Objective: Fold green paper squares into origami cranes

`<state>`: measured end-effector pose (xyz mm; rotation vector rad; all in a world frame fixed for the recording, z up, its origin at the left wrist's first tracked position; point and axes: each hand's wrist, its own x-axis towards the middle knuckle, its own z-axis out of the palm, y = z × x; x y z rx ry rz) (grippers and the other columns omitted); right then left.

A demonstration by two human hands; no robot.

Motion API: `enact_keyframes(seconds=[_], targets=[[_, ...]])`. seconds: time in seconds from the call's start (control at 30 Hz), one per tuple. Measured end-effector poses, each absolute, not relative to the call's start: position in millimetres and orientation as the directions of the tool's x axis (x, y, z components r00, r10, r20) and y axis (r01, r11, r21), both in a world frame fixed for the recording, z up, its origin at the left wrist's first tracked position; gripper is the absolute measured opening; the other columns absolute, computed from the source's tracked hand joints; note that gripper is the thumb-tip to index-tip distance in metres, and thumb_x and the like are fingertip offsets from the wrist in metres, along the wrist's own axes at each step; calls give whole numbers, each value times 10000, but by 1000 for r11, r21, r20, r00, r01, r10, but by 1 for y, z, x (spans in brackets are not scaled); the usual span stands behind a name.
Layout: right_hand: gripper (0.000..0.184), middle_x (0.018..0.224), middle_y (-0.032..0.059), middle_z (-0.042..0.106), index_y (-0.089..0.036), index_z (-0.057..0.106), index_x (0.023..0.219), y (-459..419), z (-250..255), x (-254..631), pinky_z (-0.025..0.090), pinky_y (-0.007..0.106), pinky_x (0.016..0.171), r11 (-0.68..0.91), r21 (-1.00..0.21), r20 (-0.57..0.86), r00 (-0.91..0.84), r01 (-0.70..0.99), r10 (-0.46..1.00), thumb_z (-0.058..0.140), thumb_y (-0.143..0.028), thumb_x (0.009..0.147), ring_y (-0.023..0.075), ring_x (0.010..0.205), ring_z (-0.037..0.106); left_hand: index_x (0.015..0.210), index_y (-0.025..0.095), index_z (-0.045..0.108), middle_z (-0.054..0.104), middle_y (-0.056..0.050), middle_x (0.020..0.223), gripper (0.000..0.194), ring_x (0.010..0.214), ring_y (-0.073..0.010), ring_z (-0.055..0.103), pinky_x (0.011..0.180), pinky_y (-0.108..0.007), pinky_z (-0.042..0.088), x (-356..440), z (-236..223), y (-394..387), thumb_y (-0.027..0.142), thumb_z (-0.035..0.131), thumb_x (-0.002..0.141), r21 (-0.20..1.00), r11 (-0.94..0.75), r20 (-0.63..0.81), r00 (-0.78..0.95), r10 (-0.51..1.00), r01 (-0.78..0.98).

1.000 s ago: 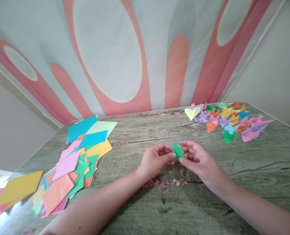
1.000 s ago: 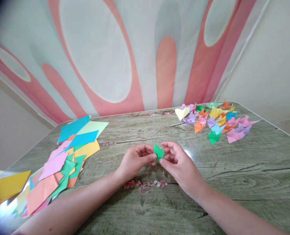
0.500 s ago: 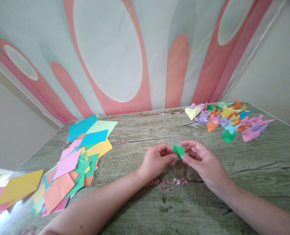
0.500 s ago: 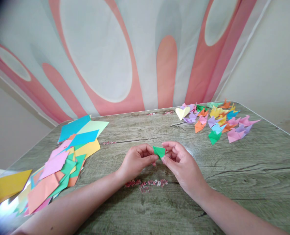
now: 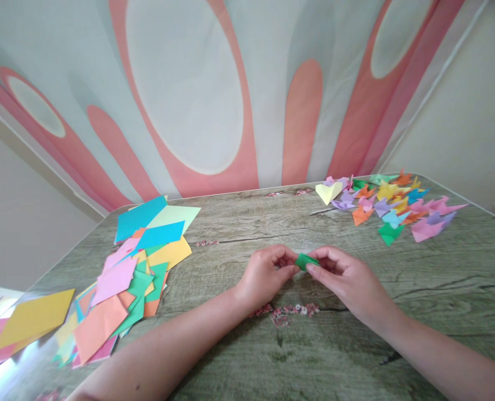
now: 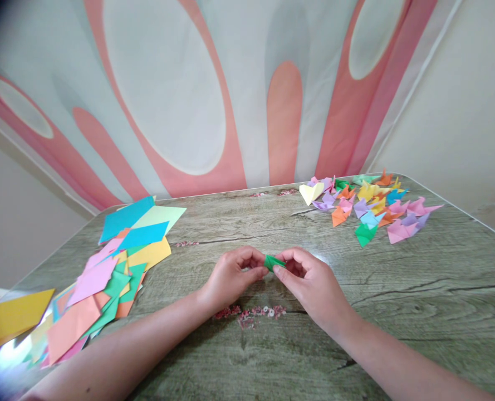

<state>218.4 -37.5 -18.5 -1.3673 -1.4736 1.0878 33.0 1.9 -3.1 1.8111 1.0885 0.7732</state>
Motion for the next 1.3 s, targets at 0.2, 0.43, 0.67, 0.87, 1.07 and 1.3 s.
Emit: enact_keyframes(seconds=[0.2, 0.43, 0.67, 0.87, 1.07, 1.3], targets=[[216, 769, 7, 661, -207, 635, 835, -35, -23, 220, 433, 295, 660, -50, -996, -59, -125, 75, 990, 690, -414, 801, 169, 724, 586, 870, 132, 693, 702, -33, 805, 184, 709, -133, 607, 683, -238, 458, 34, -10, 4, 245, 728, 729, 973, 24, -140, 506, 851, 228], [201, 730, -11, 635, -208, 631, 816, -36, -27, 220, 401, 289, 656, -74, -997, -77, -118, 32, 990, 698, -397, 807, 154, 704, 555, 781, 122, 629, 619, 5, 696, 311, 590, -75, 513, 608, -207, 410, 35, -12, 4, 313, 823, 629, 973, 229, -191, 474, 860, -24], [205, 698, -24, 606, -206, 601, 781, -35, -24, 218, 390, 283, 650, -81, -994, -91, -137, 73, 986, 694, -387, 803, 145, 677, 538, 798, 118, 629, 615, -6, 751, 312, 650, -79, 528, 642, -204, 412, 37, -10, 2, 314, 823, 652, 981, 174, -120, 424, 898, -91], [235, 656, -38, 551, -201, 559, 729, -37, -17, 215, 353, 272, 607, -95, -985, -120, -185, 141, 975, 679, -395, 788, 130, 634, 482, 759, 129, 629, 622, 4, 720, 309, 643, -92, 543, 667, -225, 430, 40, -7, -4, 321, 833, 630, 993, 111, -82, 400, 913, -49], [222, 649, -39, 529, -202, 552, 733, -36, -23, 214, 335, 268, 579, -87, -962, -141, -201, 258, 969, 654, -392, 787, 132, 615, 458, 727, 128, 683, 666, -27, 716, 210, 658, -113, 575, 658, -225, 444, 37, 0, -2, 318, 773, 711, 999, 37, -44, 353, 935, 27], [258, 663, -34, 504, -214, 566, 766, -40, -19, 212, 343, 269, 594, 26, -925, -35, -153, 380, 988, 558, -451, 867, 143, 635, 454, 797, 136, 702, 667, -20, 726, 148, 665, -119, 580, 654, -225, 450, 35, -5, 2, 268, 732, 736, 992, 13, -60, 384, 921, 124]])
